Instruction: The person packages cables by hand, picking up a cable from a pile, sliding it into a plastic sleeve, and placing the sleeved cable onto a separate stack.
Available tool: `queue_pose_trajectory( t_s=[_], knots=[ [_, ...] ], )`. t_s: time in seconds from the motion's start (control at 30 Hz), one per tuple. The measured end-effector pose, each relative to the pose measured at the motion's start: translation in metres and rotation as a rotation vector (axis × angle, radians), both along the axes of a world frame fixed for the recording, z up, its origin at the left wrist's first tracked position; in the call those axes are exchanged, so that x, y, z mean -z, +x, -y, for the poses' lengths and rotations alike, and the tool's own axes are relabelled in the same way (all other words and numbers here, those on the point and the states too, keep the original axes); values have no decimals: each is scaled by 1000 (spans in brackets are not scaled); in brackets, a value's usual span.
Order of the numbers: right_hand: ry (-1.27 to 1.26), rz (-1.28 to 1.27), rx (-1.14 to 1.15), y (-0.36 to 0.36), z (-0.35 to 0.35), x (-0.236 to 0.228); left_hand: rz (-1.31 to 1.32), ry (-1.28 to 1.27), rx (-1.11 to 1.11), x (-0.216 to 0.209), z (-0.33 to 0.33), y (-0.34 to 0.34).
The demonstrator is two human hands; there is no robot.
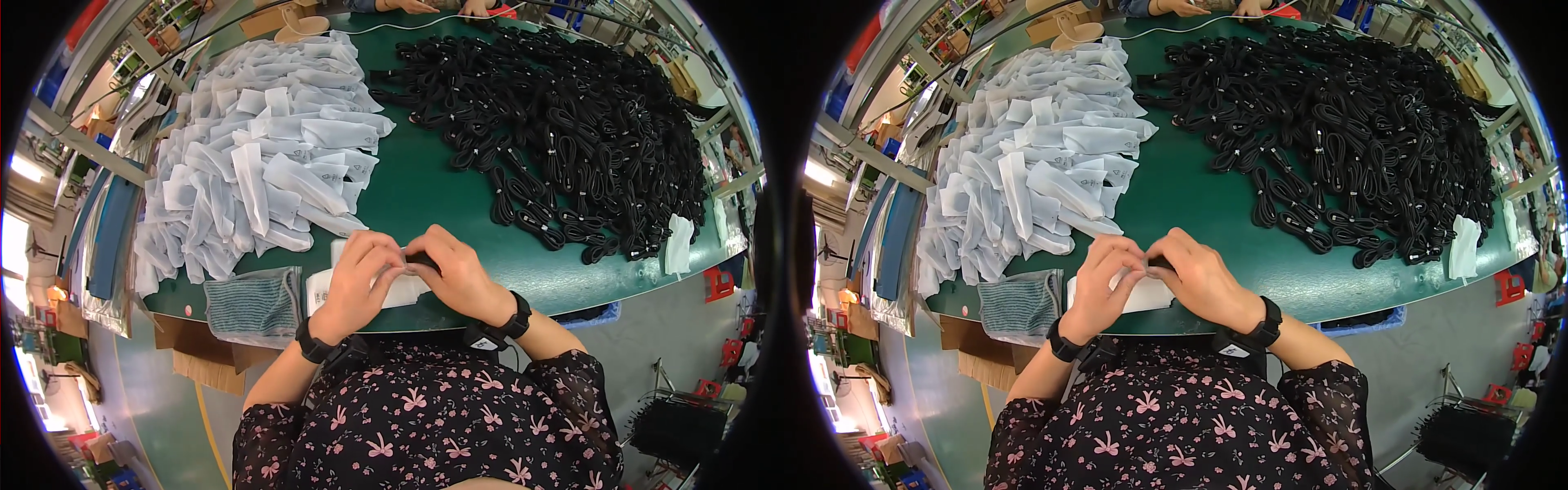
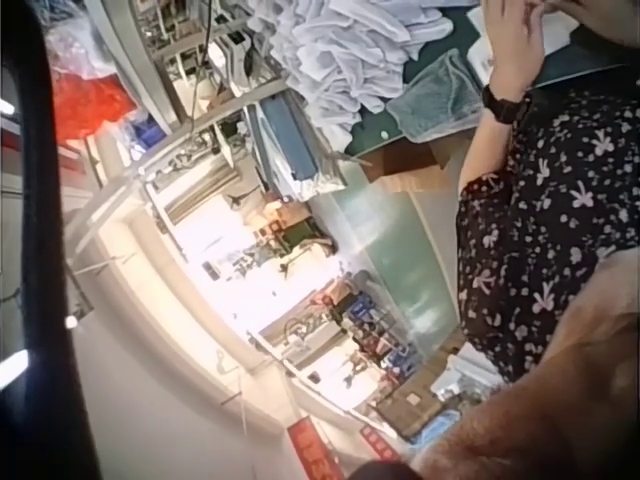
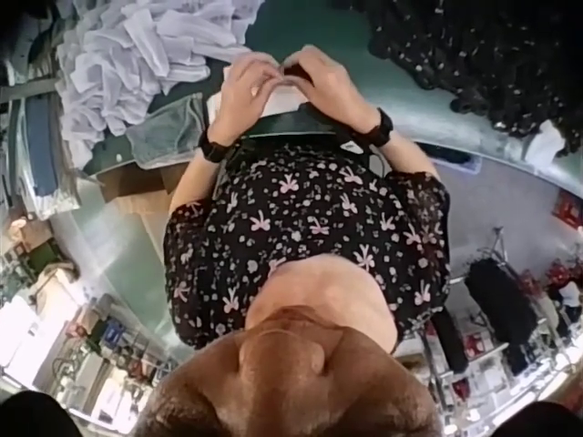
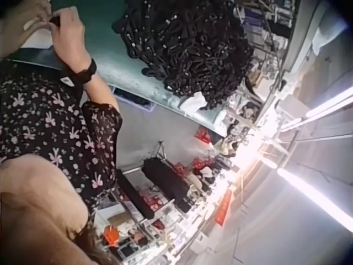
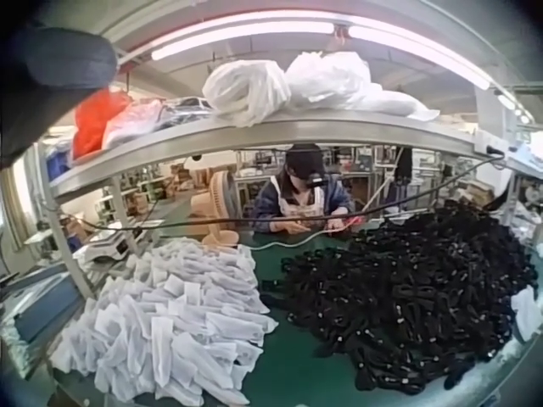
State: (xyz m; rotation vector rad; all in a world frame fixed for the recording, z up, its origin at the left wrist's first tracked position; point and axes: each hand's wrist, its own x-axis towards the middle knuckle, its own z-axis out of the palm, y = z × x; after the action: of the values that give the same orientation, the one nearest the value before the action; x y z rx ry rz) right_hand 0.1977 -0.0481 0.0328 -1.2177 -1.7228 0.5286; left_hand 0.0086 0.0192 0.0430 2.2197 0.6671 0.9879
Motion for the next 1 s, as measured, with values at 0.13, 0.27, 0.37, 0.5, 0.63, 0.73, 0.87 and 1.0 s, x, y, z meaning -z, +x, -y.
queue_pose_trajectory(
  t_s=[0.13, 0.27, 0.37, 0.5, 0.63, 0.73, 0.87, 1.0],
  knots=[
    [-68, -407, -4, -8, 3, -2, 158, -264, 48, -7, 0, 1],
    [-16, -257, -150, -8, 0, -11, 416, -655, 116, -15, -7, -4],
    [19, -119, -133, -4, -3, -20, 379, -646, 13, -19, -23, -12],
    [15, 53, 187, 33, -12, -20, 434, -558, -315, -49, -78, -63],
    [-1, 511, 553, 97, -24, 12, 459, -530, -341, -71, -159, -140],
    [-162, 963, 709, 124, -26, 33, 231, -196, -539, -58, -165, -138],
    [-144, 912, 648, 127, -14, 45, -109, -34, -407, -42, -100, -82],
    [-75, 919, 516, 109, -11, 46, -173, -130, 4, 7, -15, -27]
  ],
)
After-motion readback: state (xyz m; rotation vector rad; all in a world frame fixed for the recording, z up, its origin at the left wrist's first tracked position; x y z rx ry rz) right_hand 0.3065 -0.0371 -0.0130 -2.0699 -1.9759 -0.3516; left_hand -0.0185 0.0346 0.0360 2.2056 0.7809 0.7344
